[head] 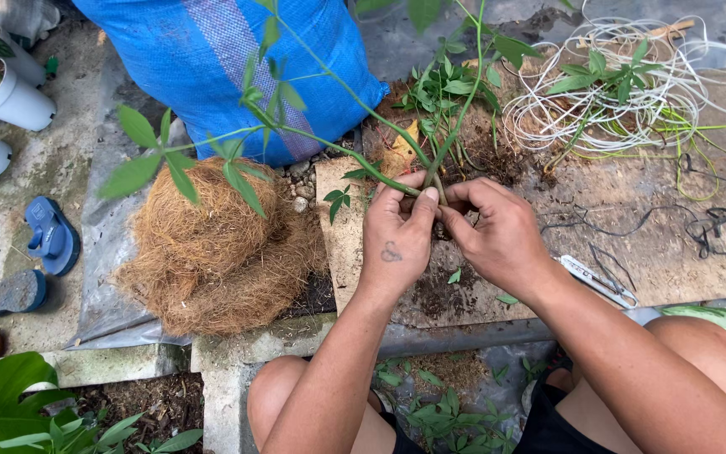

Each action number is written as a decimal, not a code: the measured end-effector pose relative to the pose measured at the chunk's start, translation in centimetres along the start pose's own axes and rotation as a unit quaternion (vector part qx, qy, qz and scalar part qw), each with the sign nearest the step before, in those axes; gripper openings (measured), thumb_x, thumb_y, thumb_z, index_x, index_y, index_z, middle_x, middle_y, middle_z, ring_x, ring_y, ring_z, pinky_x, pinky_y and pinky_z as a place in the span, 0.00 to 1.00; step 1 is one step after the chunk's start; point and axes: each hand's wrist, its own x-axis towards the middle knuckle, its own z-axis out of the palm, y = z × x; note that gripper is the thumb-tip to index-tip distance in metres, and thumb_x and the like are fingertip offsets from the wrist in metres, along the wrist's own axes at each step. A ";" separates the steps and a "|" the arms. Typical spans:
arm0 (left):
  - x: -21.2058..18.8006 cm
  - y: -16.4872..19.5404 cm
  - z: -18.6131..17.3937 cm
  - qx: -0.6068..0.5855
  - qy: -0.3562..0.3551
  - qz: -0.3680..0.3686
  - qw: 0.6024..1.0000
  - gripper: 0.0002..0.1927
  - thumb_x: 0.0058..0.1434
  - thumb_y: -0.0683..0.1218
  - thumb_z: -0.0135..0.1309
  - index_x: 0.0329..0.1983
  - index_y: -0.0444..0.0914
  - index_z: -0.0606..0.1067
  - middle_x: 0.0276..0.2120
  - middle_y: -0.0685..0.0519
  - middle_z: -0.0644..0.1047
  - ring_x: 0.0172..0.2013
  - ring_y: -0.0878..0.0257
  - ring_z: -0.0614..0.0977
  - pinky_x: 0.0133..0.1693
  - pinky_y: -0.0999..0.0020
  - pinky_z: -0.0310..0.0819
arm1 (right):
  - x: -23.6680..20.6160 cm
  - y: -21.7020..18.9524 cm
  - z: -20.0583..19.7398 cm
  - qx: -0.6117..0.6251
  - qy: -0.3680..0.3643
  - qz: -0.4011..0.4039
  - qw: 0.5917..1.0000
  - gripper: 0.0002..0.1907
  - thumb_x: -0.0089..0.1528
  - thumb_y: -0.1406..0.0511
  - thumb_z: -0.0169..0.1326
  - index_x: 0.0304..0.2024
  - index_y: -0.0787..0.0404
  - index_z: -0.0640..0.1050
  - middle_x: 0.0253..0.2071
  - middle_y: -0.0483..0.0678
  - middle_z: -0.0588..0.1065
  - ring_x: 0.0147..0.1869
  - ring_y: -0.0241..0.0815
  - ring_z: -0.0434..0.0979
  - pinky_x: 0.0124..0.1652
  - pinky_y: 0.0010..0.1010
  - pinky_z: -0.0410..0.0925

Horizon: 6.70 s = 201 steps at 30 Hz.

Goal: The person aligns two plant stems and wraps a black tie around the junction to secure them together. The person then holds the joined stems to inspect the graft.

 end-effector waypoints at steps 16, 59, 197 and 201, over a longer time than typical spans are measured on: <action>-0.1 -1.0 -0.4 0.010 0.023 -0.026 0.999 0.13 0.68 0.41 0.55 0.54 0.31 0.78 0.36 0.52 0.80 0.34 0.71 0.78 0.36 0.76 0.74 | -0.7 0.1 1.7 0.000 0.042 0.011 0.999 0.08 0.65 0.72 0.58 0.46 0.67 0.79 0.41 0.54 0.77 0.41 0.47 0.80 0.39 0.34 0.73; 0.3 -0.7 -0.5 0.004 0.040 -0.006 0.999 0.07 0.64 0.40 0.59 0.43 0.32 0.81 0.39 0.54 0.80 0.38 0.70 0.82 0.41 0.76 0.78 | 0.4 0.6 0.9 0.096 -0.025 0.141 0.985 0.11 0.64 0.69 0.58 0.49 0.65 0.80 0.41 0.48 0.77 0.43 0.38 0.79 0.43 0.30 0.73; 0.7 0.1 -0.8 0.045 -0.054 0.001 0.998 0.05 0.66 0.39 0.57 0.45 0.35 0.78 0.36 0.55 0.82 0.35 0.72 0.81 0.38 0.76 0.77 | 0.7 4.6 0.2 0.336 -0.034 0.307 0.890 0.11 0.61 0.76 0.58 0.46 0.67 0.82 0.41 0.45 0.81 0.42 0.32 0.77 0.43 0.24 0.71; 0.5 0.3 -0.8 0.076 -0.047 -0.011 0.996 0.05 0.65 0.39 0.57 0.44 0.36 0.78 0.35 0.54 0.82 0.35 0.71 0.82 0.38 0.75 0.77 | 0.6 4.9 0.2 0.314 -0.038 0.307 0.898 0.11 0.60 0.76 0.58 0.46 0.67 0.82 0.40 0.45 0.81 0.41 0.32 0.77 0.43 0.24 0.71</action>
